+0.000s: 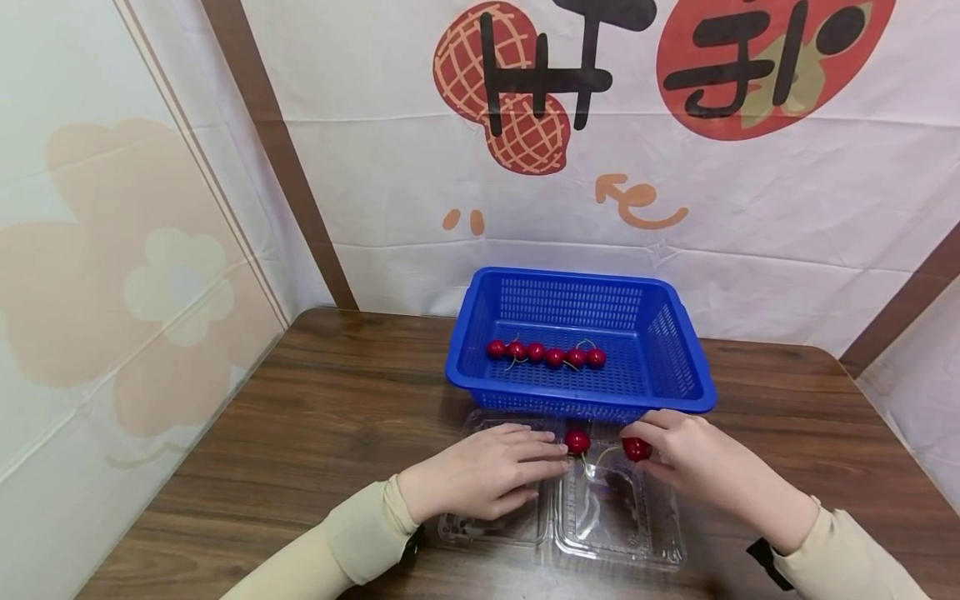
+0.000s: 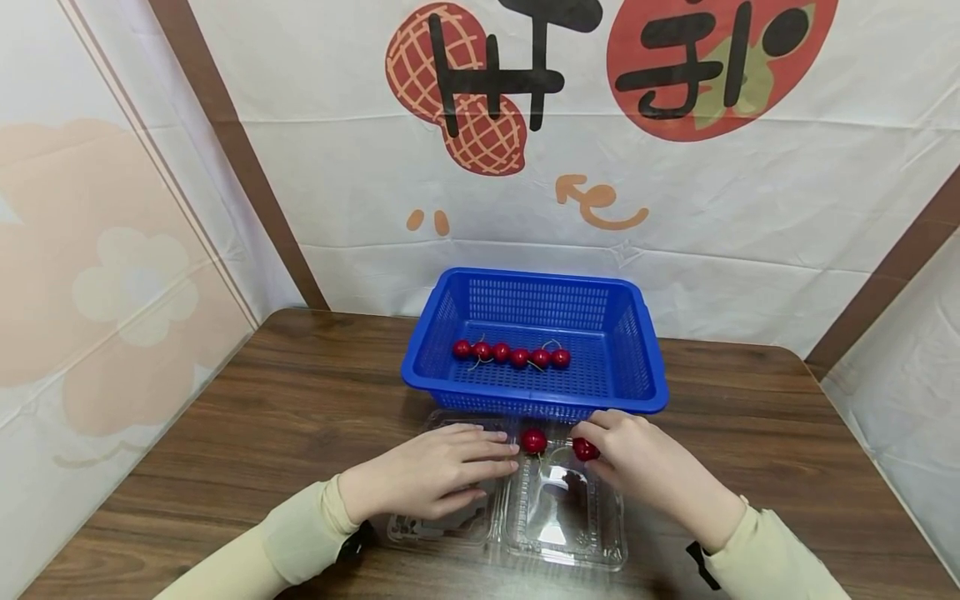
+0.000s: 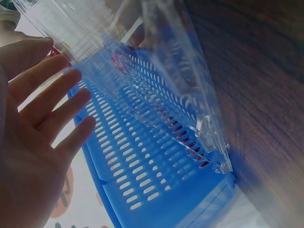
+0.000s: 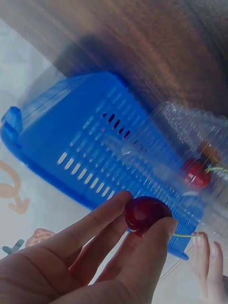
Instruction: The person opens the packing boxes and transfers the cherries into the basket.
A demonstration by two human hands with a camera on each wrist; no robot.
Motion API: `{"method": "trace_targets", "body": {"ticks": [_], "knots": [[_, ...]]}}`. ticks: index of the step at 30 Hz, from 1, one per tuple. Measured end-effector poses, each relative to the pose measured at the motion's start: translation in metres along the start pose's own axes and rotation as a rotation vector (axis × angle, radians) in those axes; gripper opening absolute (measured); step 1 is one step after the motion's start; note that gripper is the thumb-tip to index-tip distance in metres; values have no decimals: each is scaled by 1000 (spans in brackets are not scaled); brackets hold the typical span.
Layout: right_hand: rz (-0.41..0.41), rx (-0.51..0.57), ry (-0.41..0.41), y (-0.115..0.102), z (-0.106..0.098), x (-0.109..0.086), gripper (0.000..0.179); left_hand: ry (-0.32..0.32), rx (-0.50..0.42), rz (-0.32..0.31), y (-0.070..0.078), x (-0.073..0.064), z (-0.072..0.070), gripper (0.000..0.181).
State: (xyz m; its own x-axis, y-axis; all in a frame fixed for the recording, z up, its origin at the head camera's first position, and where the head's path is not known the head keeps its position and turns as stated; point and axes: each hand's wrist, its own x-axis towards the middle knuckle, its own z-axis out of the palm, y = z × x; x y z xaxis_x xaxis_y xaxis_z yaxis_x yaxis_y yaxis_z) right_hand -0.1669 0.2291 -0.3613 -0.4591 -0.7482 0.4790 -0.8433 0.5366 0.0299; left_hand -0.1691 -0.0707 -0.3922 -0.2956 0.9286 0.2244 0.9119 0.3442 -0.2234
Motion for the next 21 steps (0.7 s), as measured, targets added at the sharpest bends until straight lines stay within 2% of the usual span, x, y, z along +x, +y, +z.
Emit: {"method": "trace_targets", "body": {"ticks": [14,15,21], "knots": [[-48,-49,57,2,-22,9,43,15,9,10,-1,1,1,44],[-53,-55,62,3,-24,10,35,14,11,11,-1,1,1,44],[-72,-72,81,8,-34,17,27,8,10,14,0,1,1,44]]}}
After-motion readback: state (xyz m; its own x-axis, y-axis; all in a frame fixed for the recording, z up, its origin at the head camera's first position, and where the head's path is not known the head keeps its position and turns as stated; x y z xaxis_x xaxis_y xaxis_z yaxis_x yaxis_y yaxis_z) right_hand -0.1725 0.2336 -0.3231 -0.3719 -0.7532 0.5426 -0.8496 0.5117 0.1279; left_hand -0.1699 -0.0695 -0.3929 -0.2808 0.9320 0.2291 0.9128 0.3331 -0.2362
